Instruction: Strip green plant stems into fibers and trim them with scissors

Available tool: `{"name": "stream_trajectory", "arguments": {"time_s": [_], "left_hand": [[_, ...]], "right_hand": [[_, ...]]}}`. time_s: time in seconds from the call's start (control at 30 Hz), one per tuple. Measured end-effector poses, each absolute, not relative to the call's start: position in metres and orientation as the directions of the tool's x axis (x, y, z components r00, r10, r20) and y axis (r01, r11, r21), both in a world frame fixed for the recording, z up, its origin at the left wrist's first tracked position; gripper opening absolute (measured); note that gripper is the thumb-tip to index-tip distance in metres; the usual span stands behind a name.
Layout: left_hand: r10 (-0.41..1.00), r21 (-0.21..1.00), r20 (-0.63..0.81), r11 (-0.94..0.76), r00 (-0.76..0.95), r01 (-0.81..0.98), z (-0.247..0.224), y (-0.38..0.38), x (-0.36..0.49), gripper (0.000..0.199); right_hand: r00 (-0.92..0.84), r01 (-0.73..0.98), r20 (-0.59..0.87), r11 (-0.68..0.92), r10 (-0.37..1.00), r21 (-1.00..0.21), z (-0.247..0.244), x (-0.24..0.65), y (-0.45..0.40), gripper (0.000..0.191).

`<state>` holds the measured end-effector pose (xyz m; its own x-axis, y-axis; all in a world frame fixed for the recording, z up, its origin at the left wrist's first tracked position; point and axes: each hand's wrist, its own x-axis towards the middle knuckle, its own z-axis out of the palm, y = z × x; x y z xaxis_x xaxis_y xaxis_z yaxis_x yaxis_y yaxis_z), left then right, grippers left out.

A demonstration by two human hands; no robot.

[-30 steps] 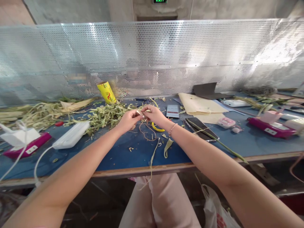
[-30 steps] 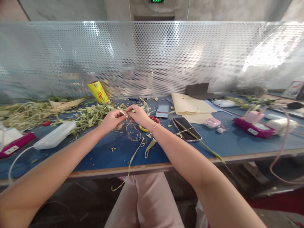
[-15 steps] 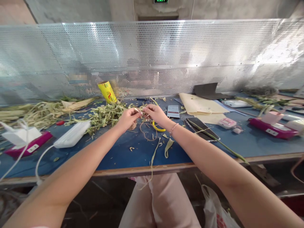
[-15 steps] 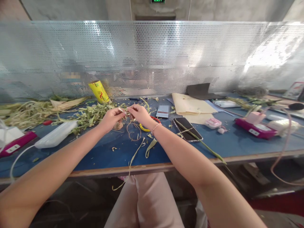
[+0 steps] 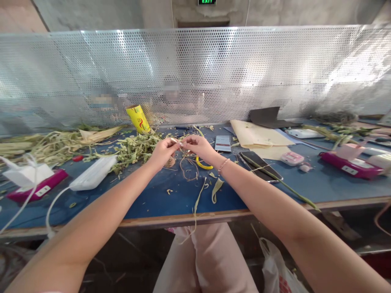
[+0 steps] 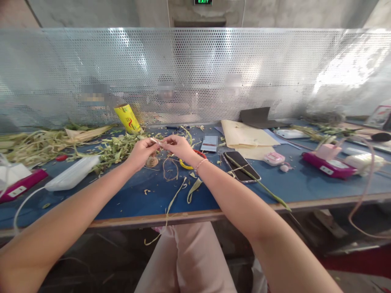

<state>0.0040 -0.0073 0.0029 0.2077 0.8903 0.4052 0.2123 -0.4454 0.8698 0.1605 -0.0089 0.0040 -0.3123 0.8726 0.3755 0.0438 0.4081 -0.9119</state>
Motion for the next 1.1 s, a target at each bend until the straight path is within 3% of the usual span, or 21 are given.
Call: {"name": "stream_trajectory", "arguments": {"time_s": [0.57,0.8,1.1], "left_hand": [[0.898,0.862,0.401,-0.436,0.179,0.259,0.0054,-0.0065,0.0025,0.028],[0.902,0.861,0.395,-0.430,0.175,0.271,0.0056,-0.0058,0.0025,0.028],[0.892,0.848,0.404,-0.448,0.201,0.284,0.0063,-0.0072,0.0028,0.026]], "right_hand": [[-0.297,0.209,0.521,0.587,0.800,-0.782,0.0013,0.1631,-0.0019,0.019],[-0.328,0.121,0.428,0.487,0.842,-0.865,0.0025,0.1623,-0.0029,0.023],[-0.313,0.118,0.458,0.512,0.832,-0.851,0.0013,0.1606,-0.0030,0.022]]}}
